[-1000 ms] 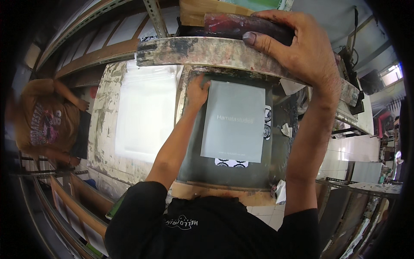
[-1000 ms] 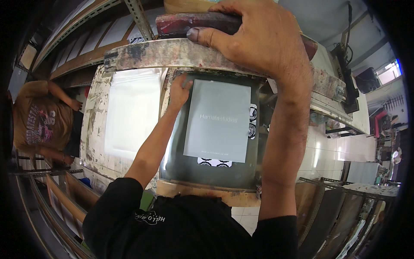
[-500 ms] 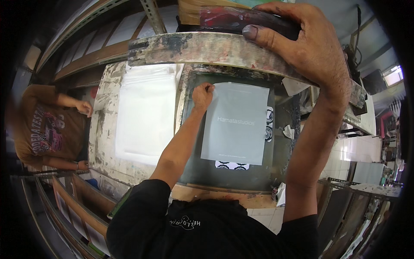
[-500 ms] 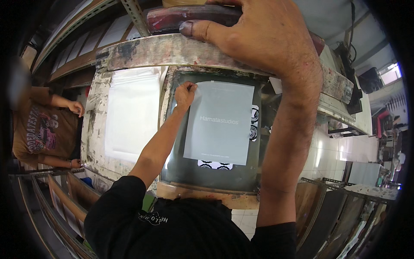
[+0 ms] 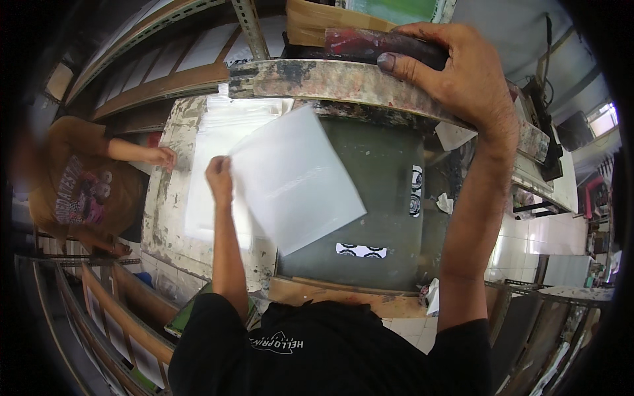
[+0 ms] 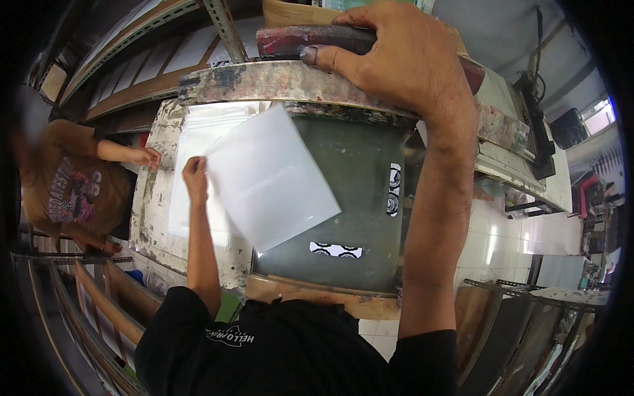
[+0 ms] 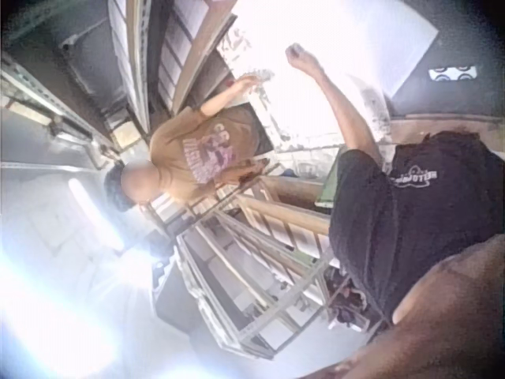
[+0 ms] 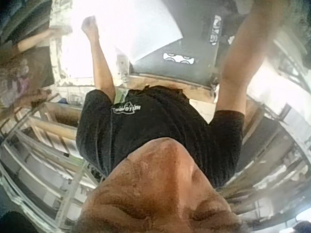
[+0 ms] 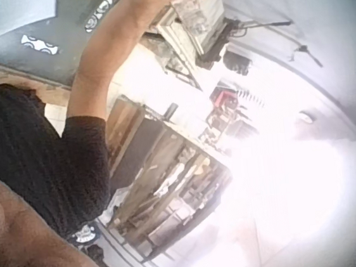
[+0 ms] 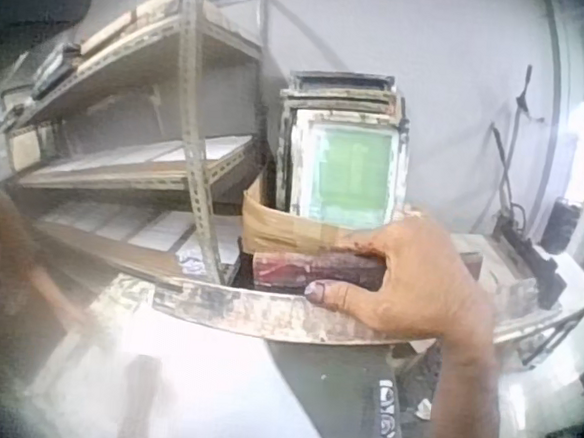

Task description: The person performs screen printing on white paper sheets using a green ink screen and a squeegee. They repeatedly place a sheet on the press, pull the squeegee across the screen to transfer the design, and remove the printed sheet. A coworker assists by stacking the finished printed sheets.

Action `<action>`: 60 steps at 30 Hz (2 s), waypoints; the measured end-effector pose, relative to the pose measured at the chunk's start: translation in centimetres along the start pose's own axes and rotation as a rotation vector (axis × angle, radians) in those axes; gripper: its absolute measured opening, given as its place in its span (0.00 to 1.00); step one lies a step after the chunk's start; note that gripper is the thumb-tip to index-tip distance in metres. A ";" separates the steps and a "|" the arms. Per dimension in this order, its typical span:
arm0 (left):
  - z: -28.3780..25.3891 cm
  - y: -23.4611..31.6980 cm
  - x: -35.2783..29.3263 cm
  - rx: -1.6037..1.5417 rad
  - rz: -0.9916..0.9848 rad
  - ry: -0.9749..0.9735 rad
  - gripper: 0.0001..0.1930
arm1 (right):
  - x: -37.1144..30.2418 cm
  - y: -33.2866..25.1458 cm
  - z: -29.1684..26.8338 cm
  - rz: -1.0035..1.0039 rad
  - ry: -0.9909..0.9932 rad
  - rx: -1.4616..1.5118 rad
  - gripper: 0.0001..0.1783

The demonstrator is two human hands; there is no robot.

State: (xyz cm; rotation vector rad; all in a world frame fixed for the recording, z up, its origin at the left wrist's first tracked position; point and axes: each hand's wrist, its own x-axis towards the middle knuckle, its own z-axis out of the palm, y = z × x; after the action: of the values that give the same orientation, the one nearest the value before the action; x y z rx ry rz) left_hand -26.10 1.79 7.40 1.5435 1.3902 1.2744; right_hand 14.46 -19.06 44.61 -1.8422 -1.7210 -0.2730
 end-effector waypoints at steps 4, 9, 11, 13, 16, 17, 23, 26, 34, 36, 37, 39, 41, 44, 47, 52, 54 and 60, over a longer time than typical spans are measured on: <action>-11.5 -5.4 1.6 0.111 0.011 0.141 0.08 | -0.9 -0.8 0.1 -0.023 0.016 -0.021 0.31; -14.8 -3.0 0.2 0.733 0.161 0.589 0.23 | -2.8 -1.3 0.5 -0.038 0.027 -0.030 0.31; -11.8 2.5 -1.6 0.392 0.329 0.386 0.25 | -4.0 -1.3 0.8 -0.051 0.027 -0.017 0.31; -7.2 7.3 -5.8 0.081 0.180 0.222 0.26 | -5.5 -1.8 1.3 -0.070 0.007 0.016 0.31; -0.6 14.9 -13.7 -0.610 0.084 -0.237 0.44 | -9.3 -2.8 2.3 -0.086 -0.024 0.032 0.31; 0.4 16.2 -15.8 -0.720 0.119 -0.315 0.52 | -10.6 -3.4 2.7 -0.113 -0.029 0.036 0.31; 1.6 15.5 -23.5 -0.800 -0.181 -0.325 0.66 | -20.5 -4.7 7.2 -0.108 -0.044 0.059 0.28; 0.8 10.4 -26.8 -0.642 -0.211 -0.329 0.62 | -22.7 -3.9 9.4 0.006 -0.031 0.174 0.24; 1.0 2.4 -30.2 -0.518 -0.227 -0.361 0.59 | -25.1 0.1 16.1 0.241 -0.314 0.527 0.21; 1.2 2.1 -30.4 -0.544 -0.311 -0.353 0.59 | -25.7 -0.3 16.8 0.234 -0.506 0.442 0.29; 1.2 1.3 -30.6 -0.470 -0.266 -0.355 0.59 | -25.8 -0.7 16.7 0.219 -0.624 0.365 0.33; 1.0 -0.5 -31.1 -0.322 -0.176 -0.358 0.59 | -26.5 -1.9 16.9 0.098 -0.716 0.126 0.46; 0.8 0.5 -30.8 -0.246 -0.149 -0.367 0.59 | -27.0 -1.7 17.9 0.102 -0.647 0.055 0.47; 0.7 0.3 -30.9 -0.150 -0.100 -0.339 0.59 | -25.8 1.0 20.9 0.100 -0.548 0.036 0.48; 0.6 0.6 -30.7 -0.096 -0.104 -0.338 0.58 | -22.0 5.7 24.4 0.070 -0.415 0.009 0.47; 0.0 0.3 -30.6 0.037 0.011 -0.376 0.59 | -12.7 14.5 31.0 0.100 -0.367 -0.088 0.52; 0.1 0.2 -30.4 0.036 0.045 -0.377 0.59 | -10.0 18.2 33.1 0.000 -0.218 -0.133 0.51; 0.9 -0.7 -30.8 -0.082 0.032 -0.331 0.59 | -5.6 21.0 35.7 0.078 -0.278 -0.247 0.53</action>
State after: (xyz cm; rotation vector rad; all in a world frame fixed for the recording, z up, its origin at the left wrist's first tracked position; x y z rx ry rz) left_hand -23.74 -27.98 -0.13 1.6388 1.0936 1.0235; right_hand 25.15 -3.89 7.13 -2.2091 -1.8611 -0.2134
